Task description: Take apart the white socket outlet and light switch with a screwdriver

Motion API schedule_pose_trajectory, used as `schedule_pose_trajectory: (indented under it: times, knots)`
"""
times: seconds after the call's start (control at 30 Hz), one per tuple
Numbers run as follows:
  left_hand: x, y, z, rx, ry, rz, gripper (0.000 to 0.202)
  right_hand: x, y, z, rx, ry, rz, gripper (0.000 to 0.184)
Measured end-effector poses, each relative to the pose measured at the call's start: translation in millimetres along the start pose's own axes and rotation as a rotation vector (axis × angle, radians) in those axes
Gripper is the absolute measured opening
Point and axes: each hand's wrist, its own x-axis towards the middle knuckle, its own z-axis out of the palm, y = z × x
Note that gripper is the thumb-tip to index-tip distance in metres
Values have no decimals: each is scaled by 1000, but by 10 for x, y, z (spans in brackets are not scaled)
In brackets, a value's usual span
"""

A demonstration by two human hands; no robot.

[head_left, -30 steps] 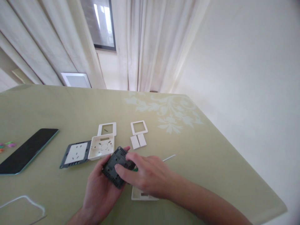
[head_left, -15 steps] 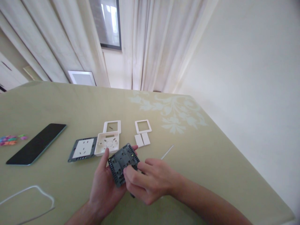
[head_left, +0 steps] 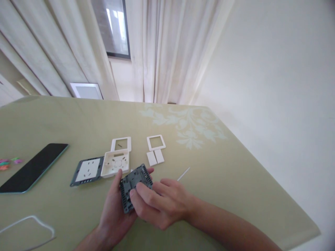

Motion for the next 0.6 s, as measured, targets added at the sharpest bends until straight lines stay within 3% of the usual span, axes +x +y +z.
schedule_pose_trajectory:
  times: [0.1,0.33,0.43,0.5,0.6]
  knots:
    - [-3,10,7,61,101,-19,70,-10,-25,45,-42,-30,36,26]
    - [73,4,91,45,170,180,66,-86,83,132,-4,-90,148,19]
    - [77,42,170,105,137,226,63,-127,200,101,85,-87,263,23]
    - [66,54,227,109,89,218,62,-136,248,73,108,-77,263,26]
    - [57,27,278,63,126,270,54,-111,258,46,85,-19,227,28]
